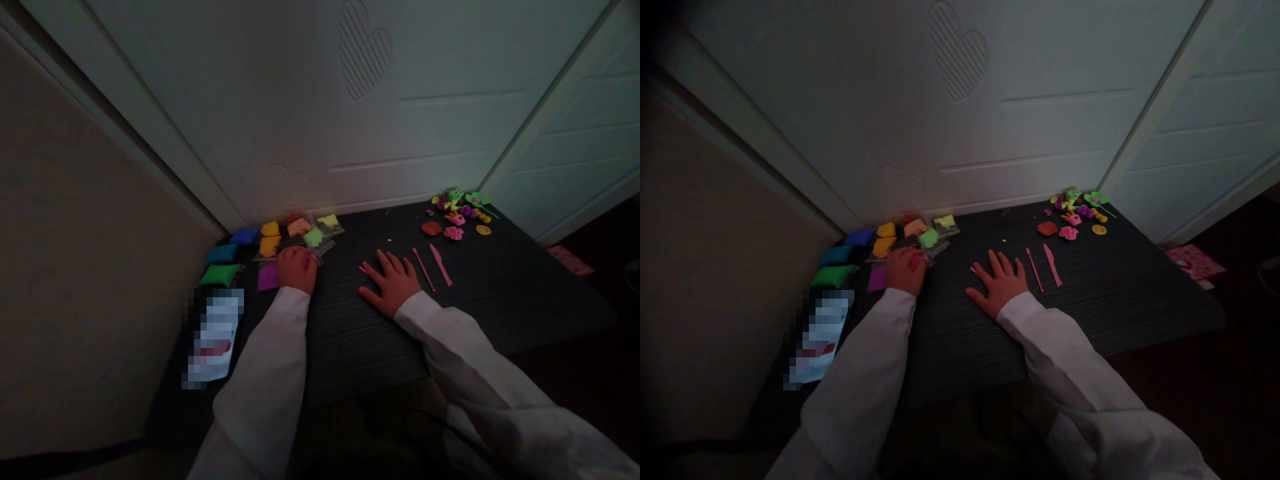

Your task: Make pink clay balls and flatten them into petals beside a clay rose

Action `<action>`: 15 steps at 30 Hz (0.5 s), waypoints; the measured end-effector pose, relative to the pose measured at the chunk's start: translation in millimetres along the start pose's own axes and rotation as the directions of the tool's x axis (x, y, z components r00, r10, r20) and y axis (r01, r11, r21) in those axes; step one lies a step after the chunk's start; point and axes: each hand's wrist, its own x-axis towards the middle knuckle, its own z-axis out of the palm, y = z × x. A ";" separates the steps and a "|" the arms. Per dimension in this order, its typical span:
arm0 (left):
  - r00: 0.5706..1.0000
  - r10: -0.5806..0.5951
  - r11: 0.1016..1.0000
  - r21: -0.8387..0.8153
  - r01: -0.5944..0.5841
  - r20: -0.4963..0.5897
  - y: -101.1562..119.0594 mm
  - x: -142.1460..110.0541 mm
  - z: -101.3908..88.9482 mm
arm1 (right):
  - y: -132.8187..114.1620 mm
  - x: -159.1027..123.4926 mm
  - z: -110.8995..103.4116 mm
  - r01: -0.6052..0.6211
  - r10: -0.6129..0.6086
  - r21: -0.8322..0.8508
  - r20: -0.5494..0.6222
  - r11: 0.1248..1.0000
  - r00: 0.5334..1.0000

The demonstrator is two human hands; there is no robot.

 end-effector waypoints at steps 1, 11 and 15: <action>1.000 -0.001 1.000 -0.003 0.001 0.002 -0.1 0.0 0.1 | -1.8 -0.7 -0.6 0.015 -0.015 0.004 0.004 1.000 1.000; 1.000 -0.002 1.000 -0.005 0.002 -0.007 -2.4 -0.9 1.8 | 3.5 4.8 3.9 -0.037 0.039 0.073 -0.025 0.997 0.999; 1.000 -0.003 1.000 -0.013 0.003 -0.006 -1.8 -0.4 0.9 | 14.9 9.7 3.3 -0.024 0.030 0.116 -0.051 0.993 0.998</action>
